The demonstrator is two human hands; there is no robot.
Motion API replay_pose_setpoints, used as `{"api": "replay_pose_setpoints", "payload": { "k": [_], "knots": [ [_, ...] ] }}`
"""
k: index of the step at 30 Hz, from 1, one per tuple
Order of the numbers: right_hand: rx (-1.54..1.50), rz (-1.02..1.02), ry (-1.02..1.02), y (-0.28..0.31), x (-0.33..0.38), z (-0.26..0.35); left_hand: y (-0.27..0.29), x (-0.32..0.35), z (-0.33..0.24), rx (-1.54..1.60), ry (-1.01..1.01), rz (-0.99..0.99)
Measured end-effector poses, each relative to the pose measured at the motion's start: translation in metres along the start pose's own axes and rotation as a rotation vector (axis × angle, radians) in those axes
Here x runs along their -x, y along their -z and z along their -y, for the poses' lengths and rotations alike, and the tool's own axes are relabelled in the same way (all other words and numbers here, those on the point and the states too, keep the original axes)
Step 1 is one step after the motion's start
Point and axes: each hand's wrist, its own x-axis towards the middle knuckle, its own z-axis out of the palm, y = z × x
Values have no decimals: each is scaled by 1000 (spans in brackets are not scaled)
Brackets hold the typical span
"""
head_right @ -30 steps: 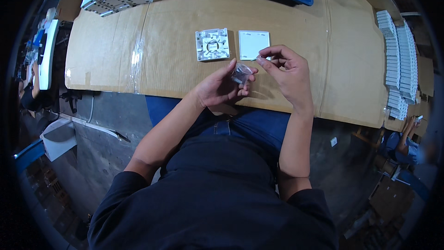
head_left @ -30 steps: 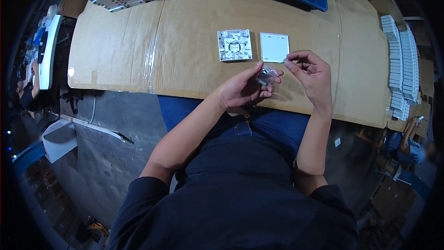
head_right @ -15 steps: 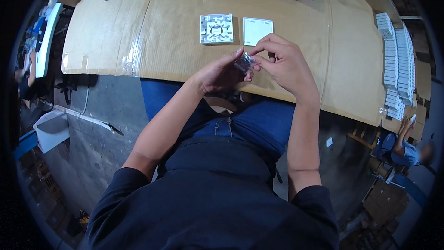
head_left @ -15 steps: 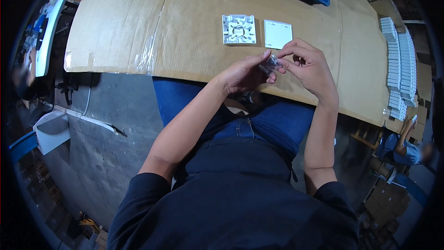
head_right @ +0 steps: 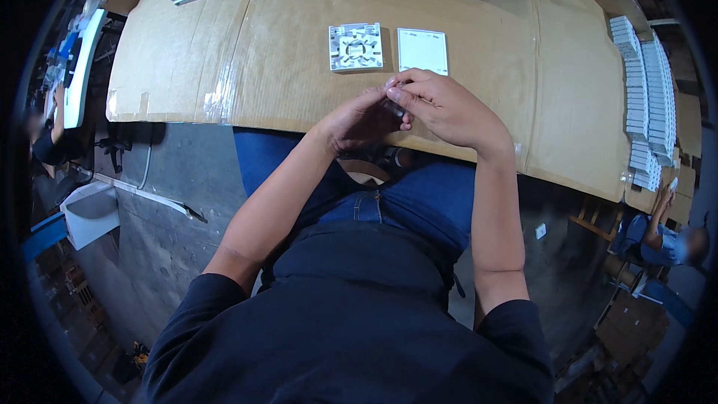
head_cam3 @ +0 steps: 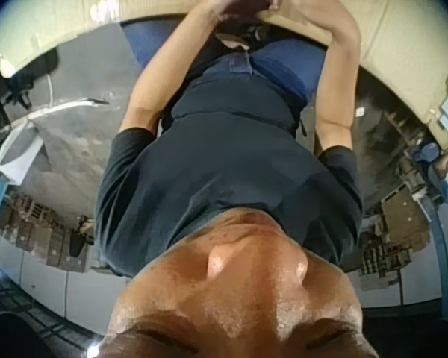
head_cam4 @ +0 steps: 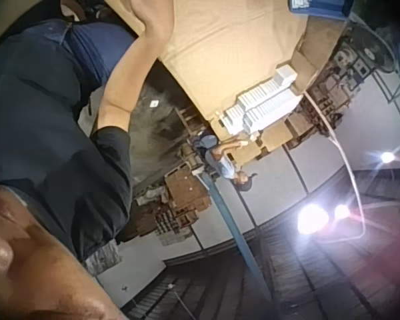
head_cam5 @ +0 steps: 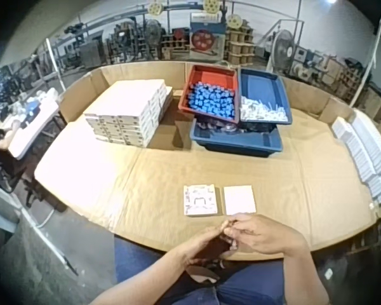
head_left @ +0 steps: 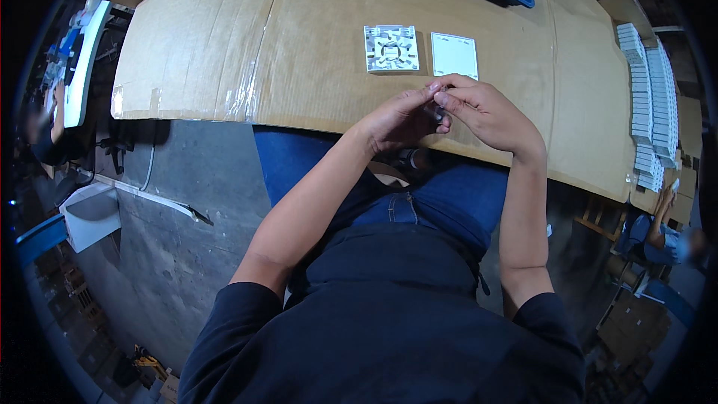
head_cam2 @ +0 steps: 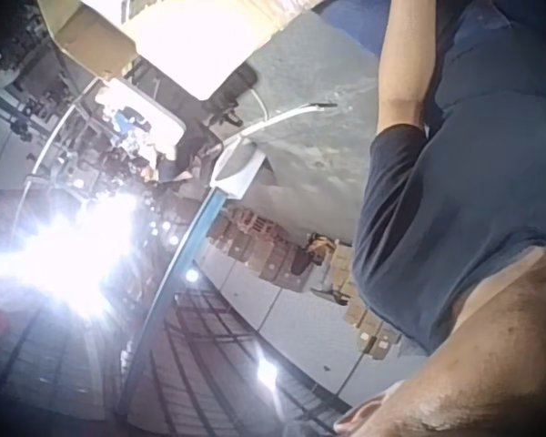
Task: The recorder is assembling small electronic or mechanical units by placing components inside a white housing and securing them.
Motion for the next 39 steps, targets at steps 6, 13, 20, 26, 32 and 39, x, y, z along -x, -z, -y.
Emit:
{"api": "replay_pose_setpoints", "payload": {
  "k": [6,13,20,26,32,39],
  "knots": [
    [-107,-67,6,1,-1,8,-2,2,-3,52,23,-15],
    [-8,64,-52,3,-1,11,2,-1,0,63,10,4],
    [40,-214,160,75,-20,-4,-2,-3,-4,176,85,49],
    [375,-695,72,176,-97,-33,-6,-2,-8,101,84,-14],
    [704,-995,93,230,-162,-34,-11,-5,-12,102,105,-29],
    [1057,-1005,108,248,-202,-45,-4,-10,-7,160,119,45]
  ]
}}
